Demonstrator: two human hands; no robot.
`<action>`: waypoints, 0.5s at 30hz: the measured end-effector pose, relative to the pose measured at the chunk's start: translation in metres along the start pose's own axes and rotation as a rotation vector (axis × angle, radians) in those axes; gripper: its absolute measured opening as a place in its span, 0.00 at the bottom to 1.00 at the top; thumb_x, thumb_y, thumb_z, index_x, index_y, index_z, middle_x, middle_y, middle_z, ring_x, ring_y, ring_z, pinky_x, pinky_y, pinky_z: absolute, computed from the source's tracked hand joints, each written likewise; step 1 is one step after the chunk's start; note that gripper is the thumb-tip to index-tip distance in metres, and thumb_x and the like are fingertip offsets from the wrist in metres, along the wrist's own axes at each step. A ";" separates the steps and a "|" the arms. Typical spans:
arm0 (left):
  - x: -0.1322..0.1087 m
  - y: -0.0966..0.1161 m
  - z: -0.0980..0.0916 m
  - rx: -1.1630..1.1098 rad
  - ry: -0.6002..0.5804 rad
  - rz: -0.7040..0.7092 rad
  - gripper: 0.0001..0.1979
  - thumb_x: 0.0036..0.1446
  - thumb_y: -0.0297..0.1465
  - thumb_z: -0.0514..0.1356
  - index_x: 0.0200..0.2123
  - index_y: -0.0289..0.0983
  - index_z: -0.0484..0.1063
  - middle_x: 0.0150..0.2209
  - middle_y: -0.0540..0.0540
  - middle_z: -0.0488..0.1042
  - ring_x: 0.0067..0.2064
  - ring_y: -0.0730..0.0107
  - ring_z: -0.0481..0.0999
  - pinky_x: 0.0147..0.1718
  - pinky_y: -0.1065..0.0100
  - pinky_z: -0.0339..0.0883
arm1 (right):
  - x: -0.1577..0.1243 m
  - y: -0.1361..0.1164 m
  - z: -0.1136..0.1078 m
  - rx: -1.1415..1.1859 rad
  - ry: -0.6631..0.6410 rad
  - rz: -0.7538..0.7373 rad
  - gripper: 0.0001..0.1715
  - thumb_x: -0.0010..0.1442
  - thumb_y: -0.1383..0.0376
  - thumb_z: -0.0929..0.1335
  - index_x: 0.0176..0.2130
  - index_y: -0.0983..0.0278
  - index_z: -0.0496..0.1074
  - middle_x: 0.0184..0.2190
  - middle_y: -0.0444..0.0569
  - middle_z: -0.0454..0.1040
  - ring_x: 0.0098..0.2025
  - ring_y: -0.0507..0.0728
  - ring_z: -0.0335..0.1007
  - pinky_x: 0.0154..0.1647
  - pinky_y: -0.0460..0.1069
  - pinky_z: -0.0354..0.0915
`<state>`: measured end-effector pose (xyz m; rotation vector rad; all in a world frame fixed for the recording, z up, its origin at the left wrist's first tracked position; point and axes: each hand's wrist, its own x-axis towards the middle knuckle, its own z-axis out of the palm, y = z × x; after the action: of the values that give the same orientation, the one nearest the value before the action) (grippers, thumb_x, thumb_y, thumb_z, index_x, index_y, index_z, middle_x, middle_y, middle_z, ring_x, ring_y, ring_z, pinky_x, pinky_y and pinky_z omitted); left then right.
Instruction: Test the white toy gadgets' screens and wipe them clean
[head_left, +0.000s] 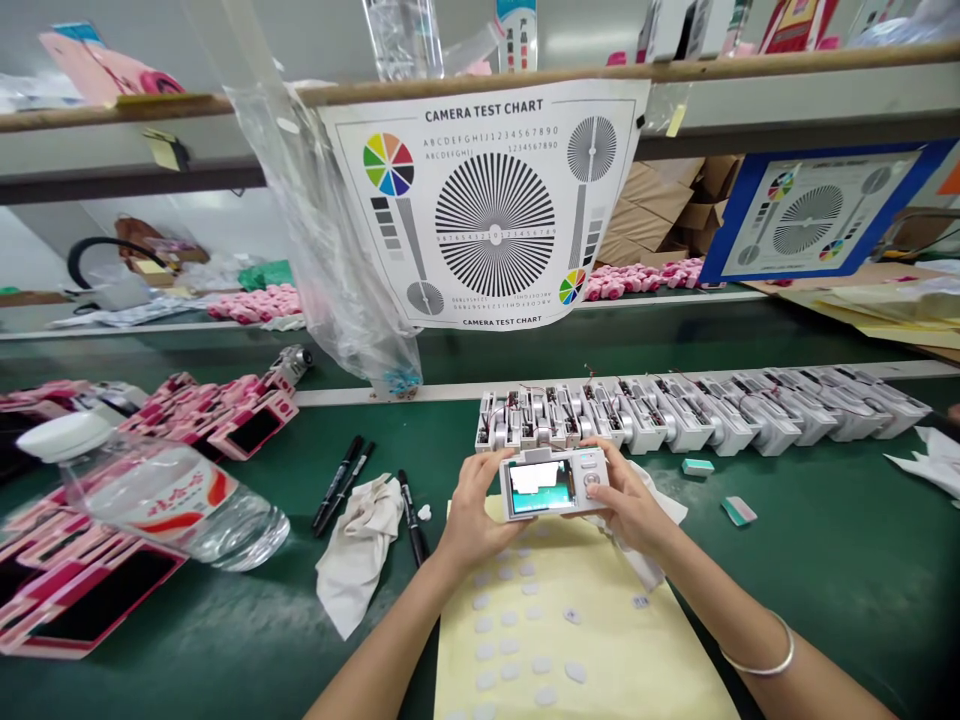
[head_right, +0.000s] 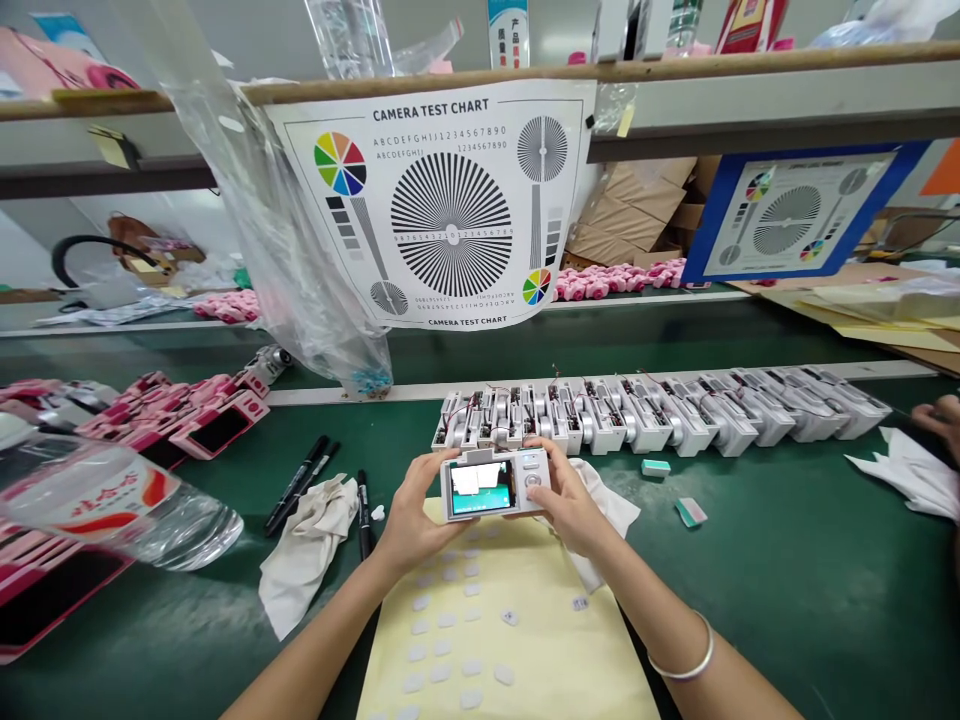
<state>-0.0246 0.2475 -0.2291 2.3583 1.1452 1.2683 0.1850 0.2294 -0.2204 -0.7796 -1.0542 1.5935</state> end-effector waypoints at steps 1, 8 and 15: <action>0.000 0.000 0.000 -0.003 -0.001 -0.001 0.31 0.46 0.39 0.64 0.52 0.40 0.58 0.47 0.42 0.66 0.48 0.57 0.66 0.46 0.57 0.64 | 0.000 0.000 0.000 -0.001 0.000 0.003 0.29 0.47 0.67 0.68 0.47 0.55 0.55 0.41 0.46 0.69 0.38 0.56 0.72 0.34 0.53 0.73; 0.000 0.000 0.000 -0.011 -0.009 -0.011 0.31 0.45 0.38 0.64 0.52 0.40 0.59 0.47 0.42 0.66 0.49 0.57 0.66 0.46 0.57 0.64 | 0.000 0.001 0.000 0.005 0.010 0.027 0.29 0.47 0.67 0.68 0.47 0.55 0.55 0.42 0.46 0.68 0.39 0.57 0.71 0.34 0.53 0.72; -0.002 0.000 0.004 0.005 -0.008 -0.027 0.30 0.44 0.36 0.65 0.51 0.39 0.60 0.45 0.42 0.66 0.48 0.56 0.67 0.45 0.57 0.64 | 0.002 0.004 -0.001 0.013 0.051 0.010 0.25 0.47 0.63 0.69 0.44 0.55 0.57 0.38 0.44 0.68 0.35 0.55 0.71 0.29 0.51 0.72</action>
<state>-0.0223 0.2466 -0.2326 2.3411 1.1745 1.2475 0.1843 0.2316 -0.2243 -0.8139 -1.0042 1.5793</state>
